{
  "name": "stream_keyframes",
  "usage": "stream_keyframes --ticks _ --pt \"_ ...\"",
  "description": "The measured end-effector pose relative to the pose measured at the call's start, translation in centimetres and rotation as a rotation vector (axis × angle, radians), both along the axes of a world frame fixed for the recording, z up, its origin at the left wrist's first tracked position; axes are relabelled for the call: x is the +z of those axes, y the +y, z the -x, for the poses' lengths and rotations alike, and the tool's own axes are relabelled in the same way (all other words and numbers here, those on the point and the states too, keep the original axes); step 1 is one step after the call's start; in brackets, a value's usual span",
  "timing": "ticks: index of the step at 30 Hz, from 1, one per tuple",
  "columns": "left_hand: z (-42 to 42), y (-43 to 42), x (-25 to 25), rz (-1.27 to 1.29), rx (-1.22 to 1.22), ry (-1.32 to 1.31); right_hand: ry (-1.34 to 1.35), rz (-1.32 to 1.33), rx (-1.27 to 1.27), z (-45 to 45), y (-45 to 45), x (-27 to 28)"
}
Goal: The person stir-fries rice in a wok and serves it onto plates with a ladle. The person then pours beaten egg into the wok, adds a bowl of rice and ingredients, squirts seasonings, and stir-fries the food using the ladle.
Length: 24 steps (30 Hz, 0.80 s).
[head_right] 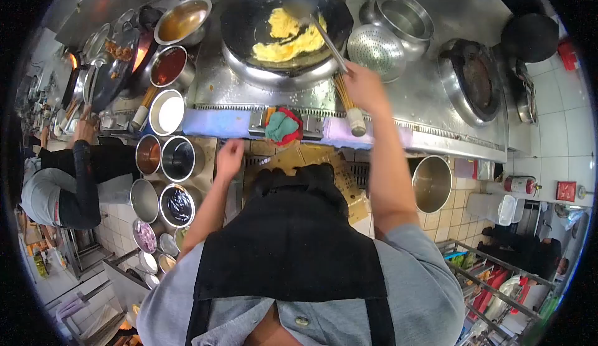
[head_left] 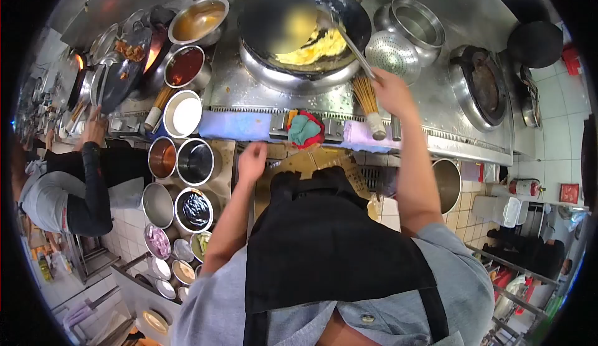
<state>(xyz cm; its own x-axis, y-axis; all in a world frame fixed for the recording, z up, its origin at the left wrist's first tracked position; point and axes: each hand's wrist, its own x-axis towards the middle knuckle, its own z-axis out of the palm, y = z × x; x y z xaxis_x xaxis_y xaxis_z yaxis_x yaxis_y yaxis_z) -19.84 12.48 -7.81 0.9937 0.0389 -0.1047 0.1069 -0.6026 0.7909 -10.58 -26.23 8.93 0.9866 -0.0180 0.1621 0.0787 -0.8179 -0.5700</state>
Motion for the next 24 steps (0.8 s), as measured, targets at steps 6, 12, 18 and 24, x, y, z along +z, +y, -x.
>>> stream_keyframes --ticks 6,12,18,24 --pt "-12.0 -9.8 11.3 -0.056 -0.212 -0.766 0.085 -0.130 -0.062 1.0 5.4 -5.2" --pt "-17.3 -13.5 9.6 -0.294 -0.420 -0.494 0.484 -0.382 -0.091 3.5 -1.2 2.8" --pt "-17.5 -13.5 9.7 -0.296 -0.412 -0.432 -0.245 0.066 -0.085 -2.5 5.1 -7.6" --pt "-17.5 -13.6 9.6 -0.319 -0.360 -0.499 0.664 -0.248 -0.158 4.3 0.2 6.1"
